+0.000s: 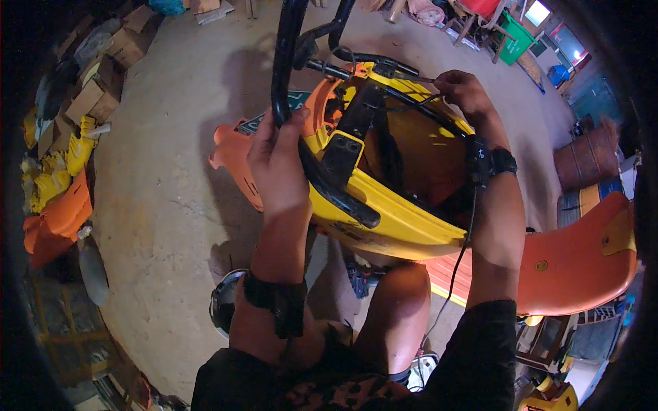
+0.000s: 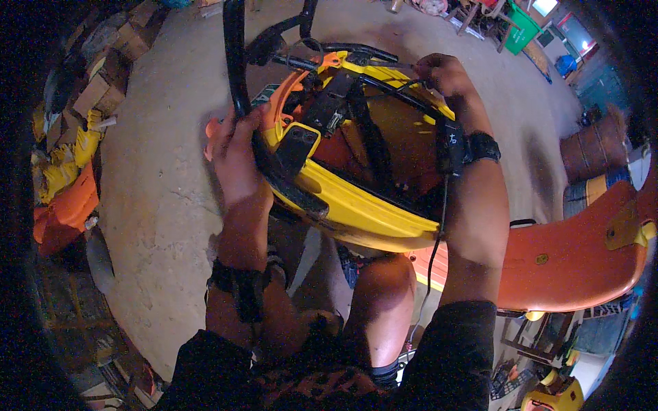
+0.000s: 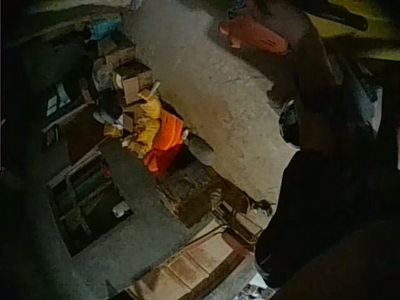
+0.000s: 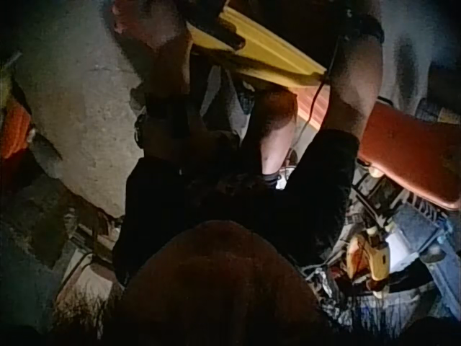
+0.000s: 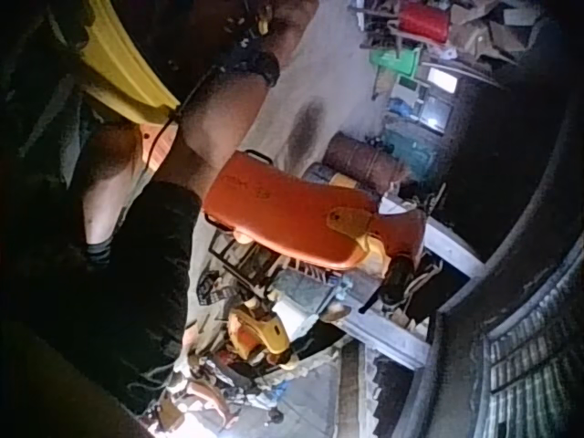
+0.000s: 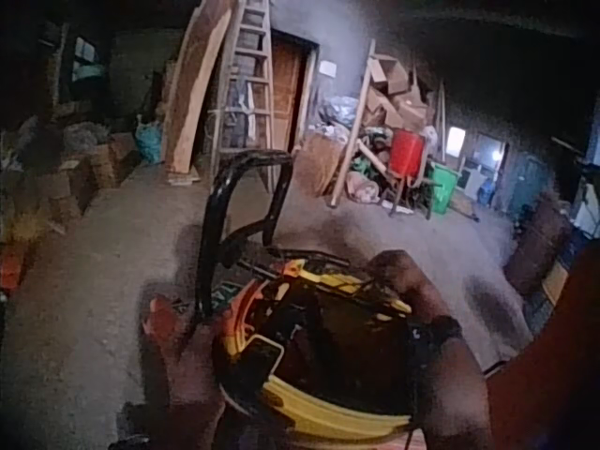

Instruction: Working on the mechanical components inside the seat compartment of a yellow motorcycle/scooter.

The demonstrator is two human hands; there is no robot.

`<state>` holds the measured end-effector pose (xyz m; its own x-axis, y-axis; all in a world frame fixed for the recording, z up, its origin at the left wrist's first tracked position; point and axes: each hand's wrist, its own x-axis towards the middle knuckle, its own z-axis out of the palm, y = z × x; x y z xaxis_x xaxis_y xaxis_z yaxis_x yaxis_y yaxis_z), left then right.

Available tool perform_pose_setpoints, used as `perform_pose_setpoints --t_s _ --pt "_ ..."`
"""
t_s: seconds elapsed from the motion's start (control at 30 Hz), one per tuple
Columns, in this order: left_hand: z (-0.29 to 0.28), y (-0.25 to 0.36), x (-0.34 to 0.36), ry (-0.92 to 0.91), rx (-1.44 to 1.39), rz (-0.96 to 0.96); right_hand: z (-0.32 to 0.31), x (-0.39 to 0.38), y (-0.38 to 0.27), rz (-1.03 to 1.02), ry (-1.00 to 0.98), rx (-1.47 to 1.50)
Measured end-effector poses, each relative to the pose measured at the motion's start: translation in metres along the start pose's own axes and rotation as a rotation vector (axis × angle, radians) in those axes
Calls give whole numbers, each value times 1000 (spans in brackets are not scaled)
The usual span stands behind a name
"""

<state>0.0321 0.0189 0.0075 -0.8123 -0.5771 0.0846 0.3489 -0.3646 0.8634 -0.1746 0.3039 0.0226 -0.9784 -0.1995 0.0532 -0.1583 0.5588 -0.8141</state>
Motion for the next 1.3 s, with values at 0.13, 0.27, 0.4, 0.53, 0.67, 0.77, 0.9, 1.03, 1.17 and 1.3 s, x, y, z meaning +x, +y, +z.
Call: perform_pose_setpoints --t_s 0.13,0.27,0.4,0.53,0.67,0.77,0.9,1.03,1.17,1.3 --pt "0 -3 1 -8 -9 0 -2 -4 -1 -29 -7 82" --pt "1 -2 0 17 -3 -27 1 -11 -9 -15 -82 218" --pt "0 -1 0 18 15 -14 4 -18 -20 6 -65 234" --pt "-1 -5 3 13 31 -12 -2 -19 -20 51 -141 204" --pt "-1 -4 1 1 -2 12 -1 -25 -26 131 -285 107" --pt "0 -6 1 -4 -12 1 -4 -31 -36 153 -454 115" --pt "-2 -4 3 2 -3 5 0 -30 -38 122 -520 156" --pt "-1 -8 5 16 -50 -40 0 -34 -39 115 -426 198" --pt "0 -9 5 9 -19 -32 -7 -32 -31 101 -458 190" --pt "-3 -6 4 -12 1 12 -2 -31 -32 93 -433 210"
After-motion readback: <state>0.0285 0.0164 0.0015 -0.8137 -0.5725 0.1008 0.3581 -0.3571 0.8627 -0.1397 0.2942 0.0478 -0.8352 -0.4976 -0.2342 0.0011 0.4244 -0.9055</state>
